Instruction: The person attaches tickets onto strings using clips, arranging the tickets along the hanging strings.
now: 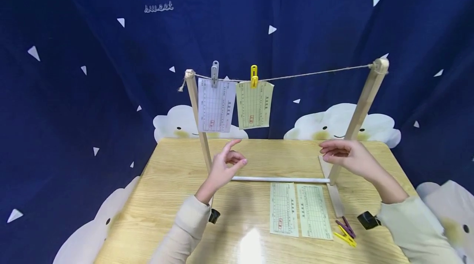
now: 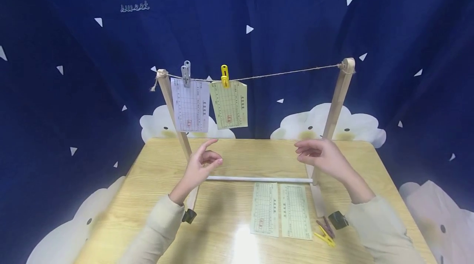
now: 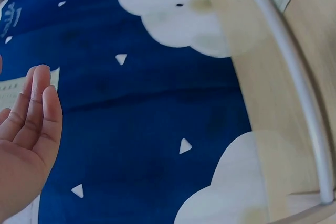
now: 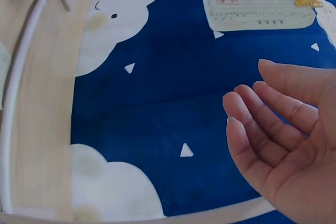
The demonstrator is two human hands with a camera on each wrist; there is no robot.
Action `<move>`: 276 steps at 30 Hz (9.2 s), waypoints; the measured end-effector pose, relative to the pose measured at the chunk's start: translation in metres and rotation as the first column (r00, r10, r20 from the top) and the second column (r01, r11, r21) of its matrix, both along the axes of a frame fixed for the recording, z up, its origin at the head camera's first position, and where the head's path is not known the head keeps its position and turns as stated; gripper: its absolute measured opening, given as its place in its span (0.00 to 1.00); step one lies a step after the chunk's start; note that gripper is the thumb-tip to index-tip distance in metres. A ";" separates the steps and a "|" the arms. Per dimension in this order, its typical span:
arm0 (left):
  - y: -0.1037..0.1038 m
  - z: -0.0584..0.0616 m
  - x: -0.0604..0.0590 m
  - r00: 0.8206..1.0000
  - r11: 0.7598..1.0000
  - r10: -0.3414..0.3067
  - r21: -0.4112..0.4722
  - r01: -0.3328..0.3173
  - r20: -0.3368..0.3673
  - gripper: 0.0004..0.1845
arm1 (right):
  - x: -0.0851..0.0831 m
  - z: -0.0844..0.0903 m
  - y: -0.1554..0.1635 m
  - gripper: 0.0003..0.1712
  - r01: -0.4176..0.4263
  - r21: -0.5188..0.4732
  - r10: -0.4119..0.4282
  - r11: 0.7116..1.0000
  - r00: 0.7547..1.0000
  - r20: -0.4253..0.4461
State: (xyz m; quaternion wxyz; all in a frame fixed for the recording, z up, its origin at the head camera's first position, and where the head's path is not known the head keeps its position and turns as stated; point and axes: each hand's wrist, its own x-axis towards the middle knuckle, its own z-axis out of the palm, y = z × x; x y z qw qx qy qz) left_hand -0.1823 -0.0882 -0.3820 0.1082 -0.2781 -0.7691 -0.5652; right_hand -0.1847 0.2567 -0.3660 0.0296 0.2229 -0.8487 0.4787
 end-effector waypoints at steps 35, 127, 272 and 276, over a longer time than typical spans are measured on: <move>0.032 -0.060 0.006 0.967 0.968 -0.166 -0.153 0.197 0.193 0.34 | 0.019 -0.083 0.048 0.21 -0.018 -0.126 0.048 0.992 0.969 0.241; 0.076 -0.191 -0.029 0.927 0.801 0.093 -0.580 0.148 0.364 0.45 | 0.072 -0.220 0.069 0.22 0.377 0.154 -0.406 0.913 0.806 0.430; 0.054 -0.091 0.006 0.978 0.989 -0.021 -0.136 0.050 0.209 0.02 | 0.016 -0.186 0.096 0.18 0.280 -0.246 -0.269 0.928 0.960 0.077; 0.054 -0.099 -0.001 0.984 0.991 -0.020 -0.128 0.043 0.179 0.03 | 0.050 -0.087 0.043 0.12 0.262 -0.202 -0.259 0.944 0.965 0.040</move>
